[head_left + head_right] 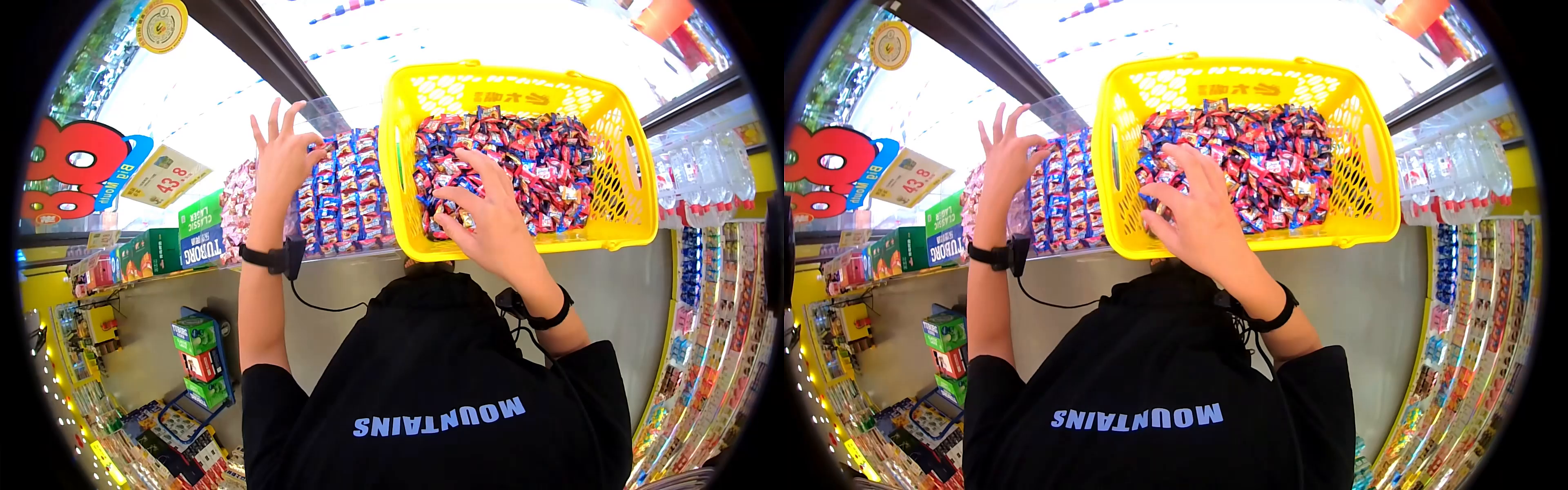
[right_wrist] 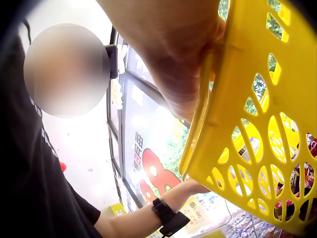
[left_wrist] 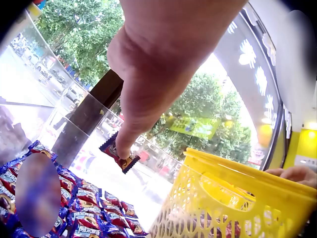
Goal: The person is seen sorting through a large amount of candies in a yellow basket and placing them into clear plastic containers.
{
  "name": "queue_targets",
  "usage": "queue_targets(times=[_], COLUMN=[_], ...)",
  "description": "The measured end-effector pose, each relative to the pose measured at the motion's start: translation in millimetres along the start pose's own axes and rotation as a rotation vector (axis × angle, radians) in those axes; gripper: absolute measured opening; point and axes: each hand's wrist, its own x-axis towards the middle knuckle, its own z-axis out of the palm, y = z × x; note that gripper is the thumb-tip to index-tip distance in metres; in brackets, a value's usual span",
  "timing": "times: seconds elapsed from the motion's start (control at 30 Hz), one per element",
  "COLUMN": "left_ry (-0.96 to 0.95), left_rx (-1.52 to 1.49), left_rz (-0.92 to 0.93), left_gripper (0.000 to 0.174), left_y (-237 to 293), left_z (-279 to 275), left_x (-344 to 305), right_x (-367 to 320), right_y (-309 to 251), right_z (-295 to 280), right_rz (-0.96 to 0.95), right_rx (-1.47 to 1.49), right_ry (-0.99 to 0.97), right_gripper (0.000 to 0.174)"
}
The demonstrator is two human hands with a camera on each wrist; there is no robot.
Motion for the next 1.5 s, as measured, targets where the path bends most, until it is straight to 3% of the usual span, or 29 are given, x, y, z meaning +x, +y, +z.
queue_targets(times=[0.43,0.67,1.23,1.5], left_ry=[0.002,0.093,-0.014,0.035], left_rx=[0.176,0.129,0.264,0.241], left_rz=[0.07,-0.02,-0.055,0.0], left_gripper=[0.014,0.015,0.015,0.021], left_y=[-20.6,-23.4,-16.8,-23.0], left_z=[55.6,85.5,86.0,88.1], left_x=[24.0,20.1,23.0,20.6], right_x=[-2.6,-2.8,-5.8,-5.2], right_y=[-0.9,-0.2,-0.9,-1.2], right_z=[-0.7,-0.3,0.1,1.3], right_rz=[0.028,0.031,0.052,0.069], right_rx=[-0.024,-0.027,-0.041,-0.035], right_ry=[-0.004,-0.024,-0.023,-0.018], right_gripper=[0.042,0.043,0.042,0.042])
